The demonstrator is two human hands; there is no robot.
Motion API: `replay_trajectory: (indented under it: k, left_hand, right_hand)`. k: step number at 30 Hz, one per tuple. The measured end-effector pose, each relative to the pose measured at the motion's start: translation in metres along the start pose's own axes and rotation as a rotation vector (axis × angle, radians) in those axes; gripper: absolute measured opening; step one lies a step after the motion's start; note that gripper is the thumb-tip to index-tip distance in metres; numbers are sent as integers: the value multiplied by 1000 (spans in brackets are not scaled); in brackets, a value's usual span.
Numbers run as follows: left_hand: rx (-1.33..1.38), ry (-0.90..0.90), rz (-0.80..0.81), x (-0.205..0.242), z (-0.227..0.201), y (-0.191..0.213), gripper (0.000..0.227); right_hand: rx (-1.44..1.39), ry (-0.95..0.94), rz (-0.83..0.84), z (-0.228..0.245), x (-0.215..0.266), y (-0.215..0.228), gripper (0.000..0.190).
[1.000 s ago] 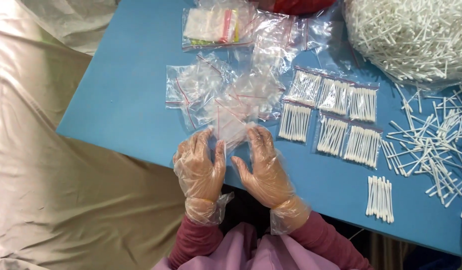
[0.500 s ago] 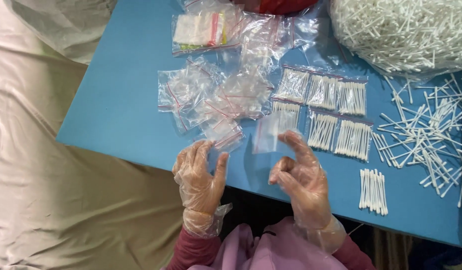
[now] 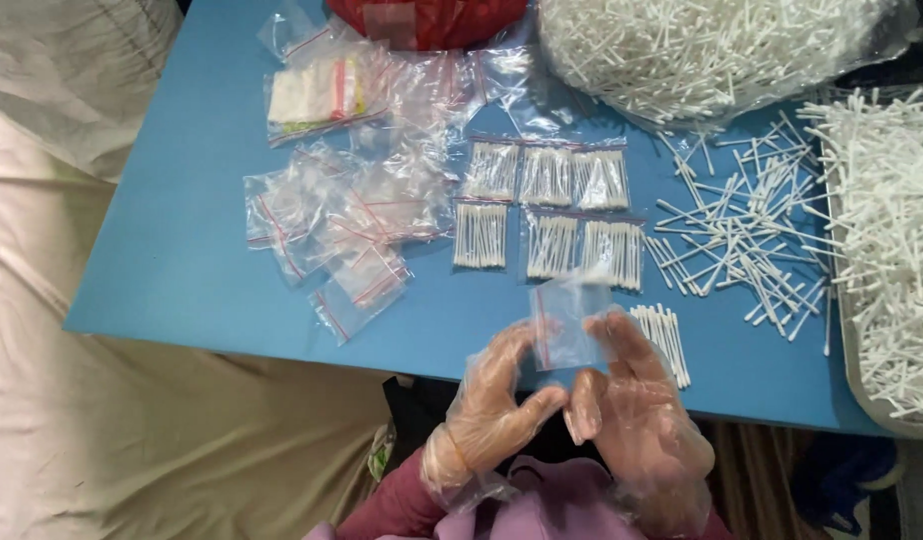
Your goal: The person, wearing gloves, gathers several cotton swabs from a large pile and places them into a small plastic zipper bag.
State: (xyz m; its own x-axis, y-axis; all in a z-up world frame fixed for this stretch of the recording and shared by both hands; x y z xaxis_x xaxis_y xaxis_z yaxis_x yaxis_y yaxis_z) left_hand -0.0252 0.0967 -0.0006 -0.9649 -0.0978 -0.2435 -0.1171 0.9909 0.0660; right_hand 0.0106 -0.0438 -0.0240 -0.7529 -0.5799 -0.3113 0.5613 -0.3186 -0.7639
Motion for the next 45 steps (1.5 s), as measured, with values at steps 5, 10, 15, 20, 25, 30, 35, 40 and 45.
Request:
replay_trajectory:
  k: [5,10,15,20,25,30,35,40,45]
  left_hand:
    - [184,-76,22,-16,14,-23,84]
    - [293,-220,30,-25,17,-40,88]
    - [83,-345,69,-31,6,-44,96]
    - [65,-372,111,-35,0,-51,94]
    - [38,-420,86,-31,2,-49,109]
    - [-3,-350,67,-32,4,-43,117]
    - [-88,-391,52,-31,1,-41,94]
    - [-44,-419,33,-30,-2,-34,77]
    - [38,-426,-6,-30,1,-24,64]
  right_hand:
    - [-26,25,-26,3,18,15,83]
    - [-79,17,-69,3,34,27,80]
    - [36,-40,-175,1,36,34,82]
    - [108,-111,-212,-6,42,38,72]
    - [238,-154,-280,-12,44,36,72]
    - [502,-127,-274,-13,44,38,70]
    - [619,-152,-238,-9,47,36,84]
    - [613,-115,-102,-4,46,29,83]
    - [781,-316,-202,12,51,30,81]
Point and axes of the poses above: each hand's wrist, its own x-axis away from the middle knuckle, its own y-axis out of the back of the hand, z = x × y, the point moved 7 cm from there along -x, towards the middle knuckle, and after that the axes turned 9 degrees about x, right-handed, at the moved point
